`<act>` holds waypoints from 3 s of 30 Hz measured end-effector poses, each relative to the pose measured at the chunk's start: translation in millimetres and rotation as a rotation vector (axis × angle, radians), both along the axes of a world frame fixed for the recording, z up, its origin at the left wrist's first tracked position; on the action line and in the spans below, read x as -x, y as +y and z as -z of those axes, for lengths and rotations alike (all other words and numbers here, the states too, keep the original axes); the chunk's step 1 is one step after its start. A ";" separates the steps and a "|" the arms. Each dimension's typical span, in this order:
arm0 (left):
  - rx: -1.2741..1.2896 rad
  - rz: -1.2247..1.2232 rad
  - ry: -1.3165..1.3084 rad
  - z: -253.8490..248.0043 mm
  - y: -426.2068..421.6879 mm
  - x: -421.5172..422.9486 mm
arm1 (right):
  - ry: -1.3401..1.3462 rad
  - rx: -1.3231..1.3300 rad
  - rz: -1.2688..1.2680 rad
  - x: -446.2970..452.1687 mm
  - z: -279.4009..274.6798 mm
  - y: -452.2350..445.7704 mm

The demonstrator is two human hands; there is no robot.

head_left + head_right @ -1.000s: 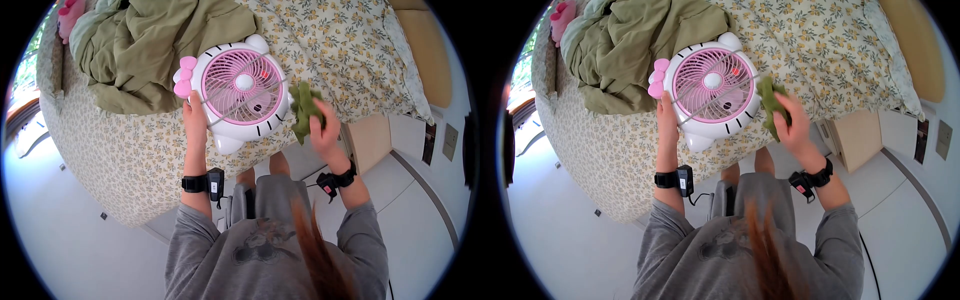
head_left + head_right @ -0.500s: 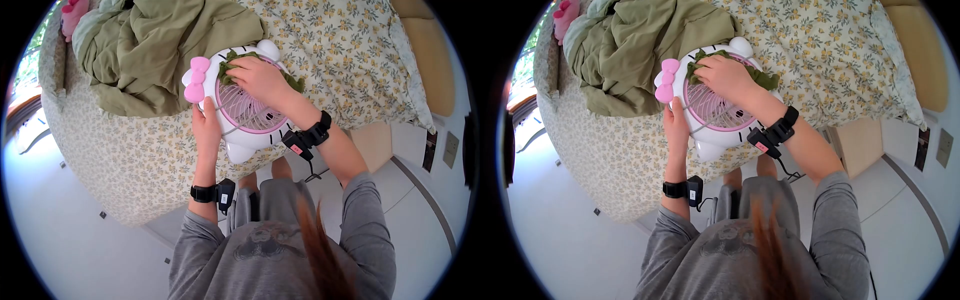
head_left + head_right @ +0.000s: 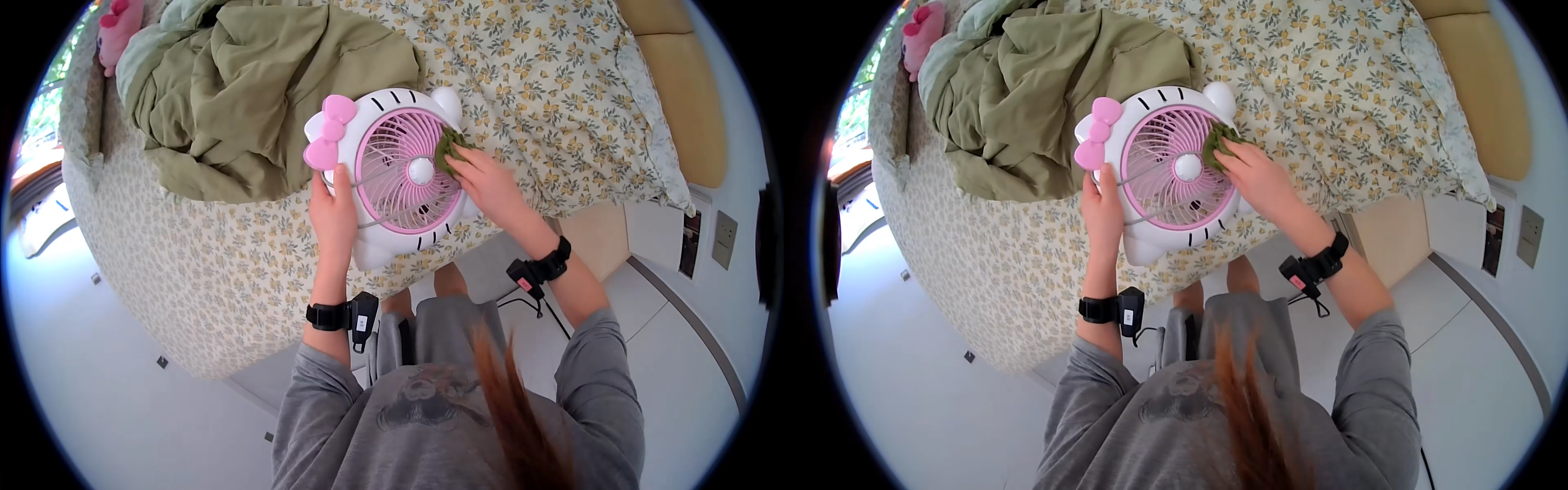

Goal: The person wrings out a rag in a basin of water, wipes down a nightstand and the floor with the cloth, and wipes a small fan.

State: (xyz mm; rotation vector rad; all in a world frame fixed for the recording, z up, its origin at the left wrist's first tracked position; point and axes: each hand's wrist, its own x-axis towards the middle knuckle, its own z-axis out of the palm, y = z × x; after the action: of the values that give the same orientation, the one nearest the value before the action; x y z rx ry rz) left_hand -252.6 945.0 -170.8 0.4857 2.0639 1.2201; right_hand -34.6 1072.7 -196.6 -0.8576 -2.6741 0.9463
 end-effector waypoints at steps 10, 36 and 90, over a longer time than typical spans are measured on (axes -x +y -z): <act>0.017 0.115 0.064 2.0 7.1 10.3 | 0.266 -0.304 -0.031 35.3 -37.9 -45.0; 0.002 0.099 0.044 13.1 -6.9 15.0 | 0.119 -0.051 0.005 -27.1 -15.6 -45.2; -0.166 1.240 0.626 -82.3 -50.9 -18.6 | 0.261 0.194 0.081 1.6 -83.1 -43.0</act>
State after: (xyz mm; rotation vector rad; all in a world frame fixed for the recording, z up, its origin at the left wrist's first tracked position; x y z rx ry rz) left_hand -234.0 894.1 -88.5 2.0226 1.5049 0.4584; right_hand -36.2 1029.7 -113.5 -0.8093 -2.3399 1.2202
